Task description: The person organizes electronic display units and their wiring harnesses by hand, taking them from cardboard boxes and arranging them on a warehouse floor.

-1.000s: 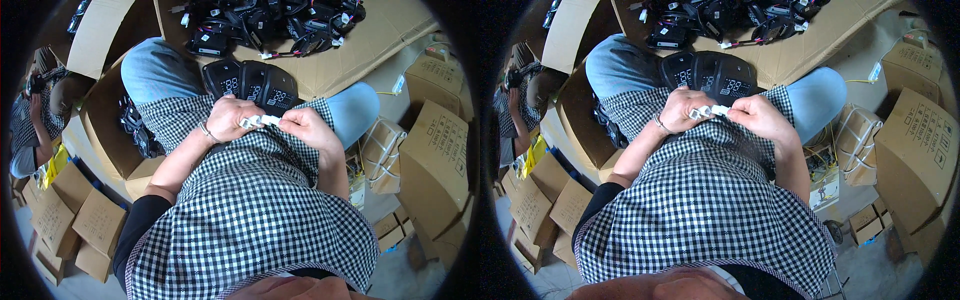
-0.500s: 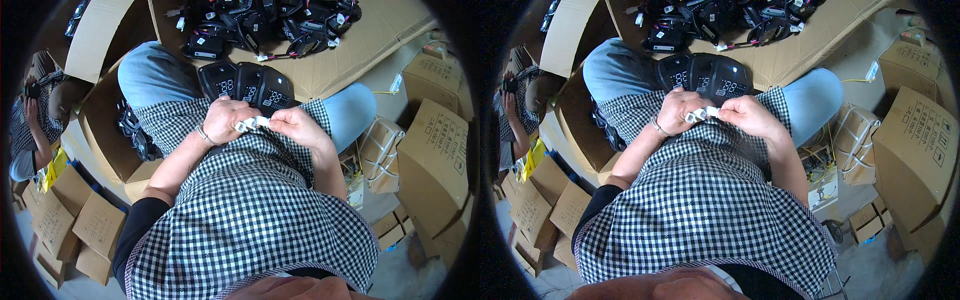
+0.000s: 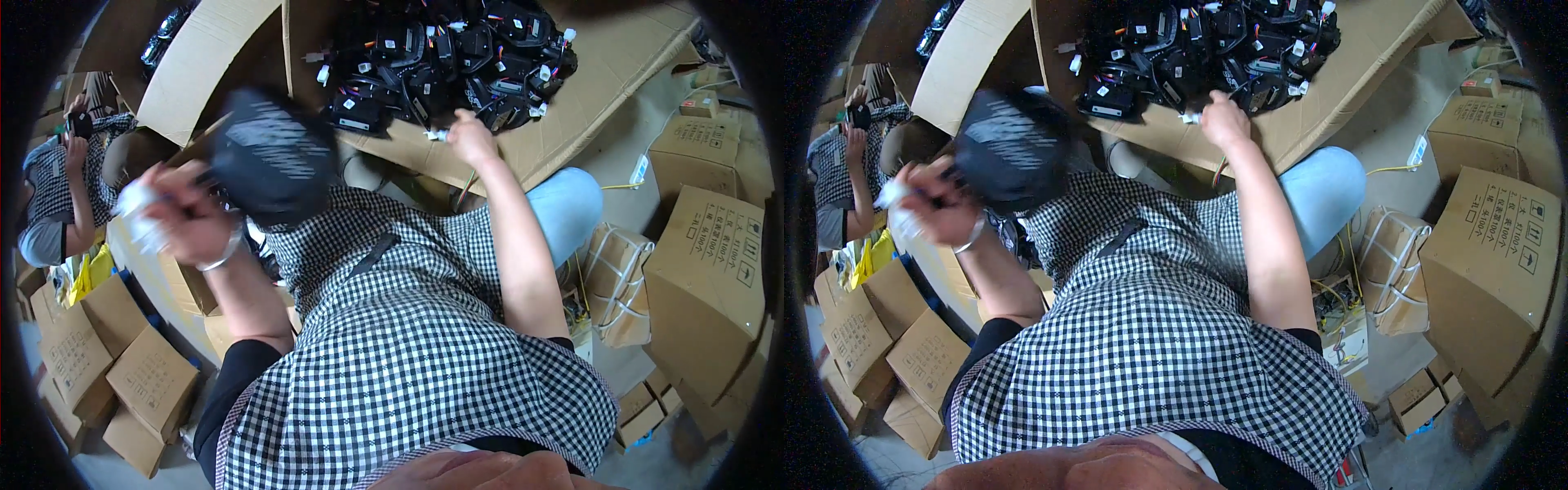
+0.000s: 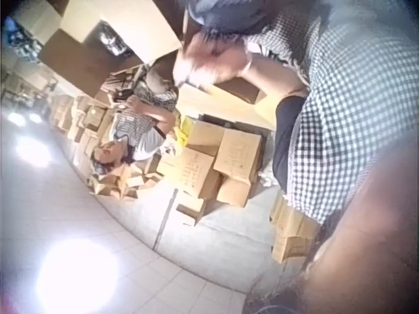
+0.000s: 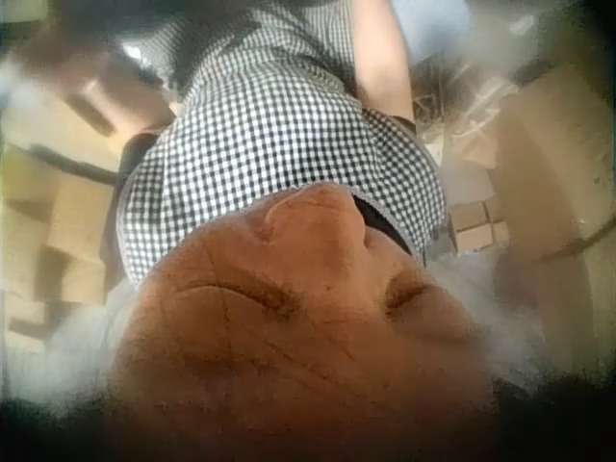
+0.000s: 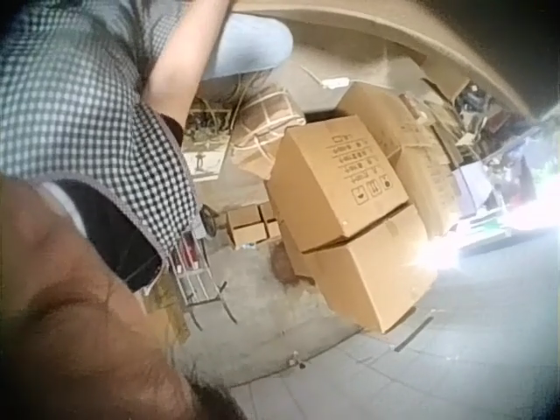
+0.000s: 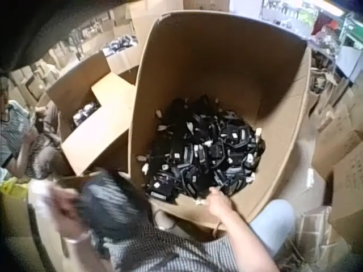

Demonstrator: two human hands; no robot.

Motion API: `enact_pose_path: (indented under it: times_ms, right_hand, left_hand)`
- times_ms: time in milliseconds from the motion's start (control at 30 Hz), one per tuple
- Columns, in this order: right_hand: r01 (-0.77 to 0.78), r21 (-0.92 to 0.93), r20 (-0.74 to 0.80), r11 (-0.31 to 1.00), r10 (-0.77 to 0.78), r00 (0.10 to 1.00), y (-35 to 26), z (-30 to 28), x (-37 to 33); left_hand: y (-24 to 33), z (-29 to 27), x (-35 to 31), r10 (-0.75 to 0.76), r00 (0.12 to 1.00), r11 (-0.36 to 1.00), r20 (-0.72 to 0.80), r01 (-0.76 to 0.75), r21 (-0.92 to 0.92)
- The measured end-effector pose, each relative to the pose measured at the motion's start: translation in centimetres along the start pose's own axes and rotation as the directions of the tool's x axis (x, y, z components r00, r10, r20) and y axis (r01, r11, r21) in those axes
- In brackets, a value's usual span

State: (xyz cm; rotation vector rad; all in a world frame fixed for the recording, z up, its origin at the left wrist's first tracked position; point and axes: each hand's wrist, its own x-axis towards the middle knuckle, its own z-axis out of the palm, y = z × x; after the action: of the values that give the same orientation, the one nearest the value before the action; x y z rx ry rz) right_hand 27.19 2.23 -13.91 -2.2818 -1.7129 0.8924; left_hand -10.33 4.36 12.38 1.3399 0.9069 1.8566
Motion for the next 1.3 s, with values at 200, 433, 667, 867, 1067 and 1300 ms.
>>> enact_pose_path:
  times_ms: [200, 433, 667, 867, 1067, 1300]
  right_hand:
    - [0.037, 0.033, -0.145, 0.999, -0.031, 0.989, -1.1, 0.6, -2.1]
    - [0.248, 0.43, -0.501, 0.868, 0.001, 0.866, -5.7, -4.3, -10.5]
    - [0.411, 0.301, -0.311, 0.861, -0.319, 0.896, -7.5, -2.0, -16.6]
    - [0.405, 0.342, -0.303, 0.848, -0.309, 0.902, -9.4, -2.1, -15.9]
    - [0.379, 0.45, -0.212, 0.809, -0.315, 0.925, -10.8, -1.5, -16.3]
    - [0.114, 0.722, -0.113, 0.682, -0.046, 0.993, -9.1, -6.6, -18.1]
  left_hand:
    - [0.6, -13.9, 2.0, 0.248, 0.943, 0.837, -0.224, -0.092, 0.539]
    - [-13.0, -25.9, -13.1, -0.483, 0.868, 0.049, -0.116, 0.159, 0.986]
    - [-14.3, -23.0, -9.7, -0.7, 0.713, -0.055, -0.028, -0.015, 0.998]
    - [-3.6, 1.4, -2.7, -0.208, 0.681, 0.677, 0.702, -0.418, 0.606]
    - [-8.9, 7.1, -12.2, -0.341, 0.382, 0.916, 0.859, -0.069, 0.394]
    - [-9.9, 7.1, -13.7, -0.582, 0.428, 0.797, 0.692, 0.472, 0.377]
